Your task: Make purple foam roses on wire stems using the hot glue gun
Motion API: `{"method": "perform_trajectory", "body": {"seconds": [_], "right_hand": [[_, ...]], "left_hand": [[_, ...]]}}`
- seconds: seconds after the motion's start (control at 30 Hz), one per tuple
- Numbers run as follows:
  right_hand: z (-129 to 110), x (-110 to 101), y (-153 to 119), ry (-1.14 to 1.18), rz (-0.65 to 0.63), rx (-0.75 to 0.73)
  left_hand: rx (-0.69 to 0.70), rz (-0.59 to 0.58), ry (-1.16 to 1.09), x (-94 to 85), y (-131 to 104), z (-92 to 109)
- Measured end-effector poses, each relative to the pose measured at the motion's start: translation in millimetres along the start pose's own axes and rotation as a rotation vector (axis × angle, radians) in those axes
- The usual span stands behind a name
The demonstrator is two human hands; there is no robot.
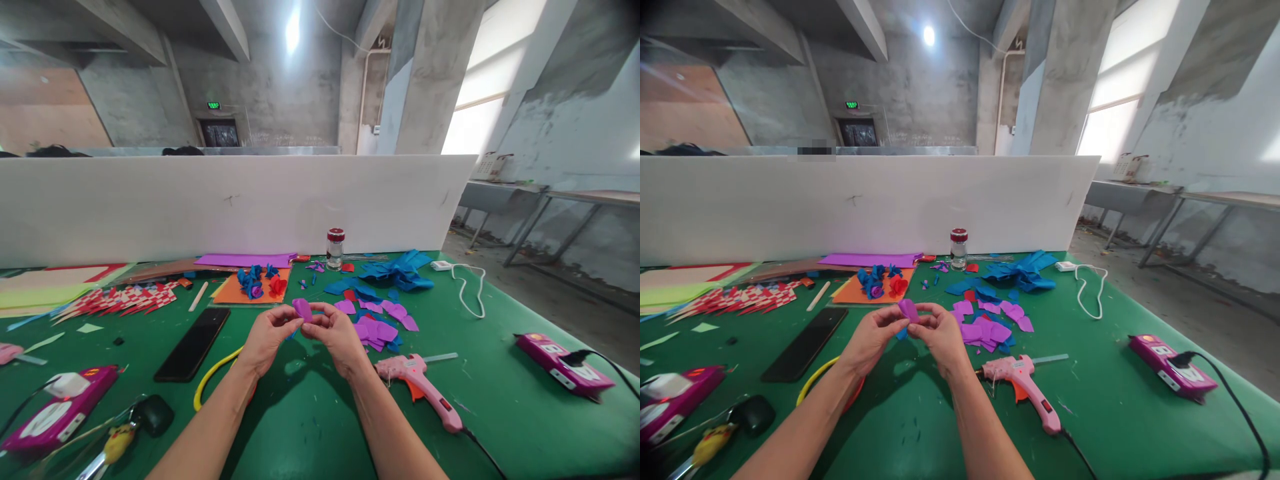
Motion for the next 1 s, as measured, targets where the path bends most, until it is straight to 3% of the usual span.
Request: {"method": "perform_trajectory", "body": {"seconds": [0.57,1.0], "right_hand": [[8,5,-1,0.089,0.149,-0.023],[10,8,-1,0.105,0.147,-0.038]], "left_hand": [[-0.008,0.144,-0.203,-5.2,4,-10],[-0.001,0.12,-0.296,-0.6,5,-13]]}}
Point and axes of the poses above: each hand's wrist, its own y-axis towards the middle knuckle, its own x-axis out of the palm, z = x × y, the point moved 6 cm from there along y, towards the middle knuckle, and after that the axes turned 13 degrees about -x, right-handed, at the moved point
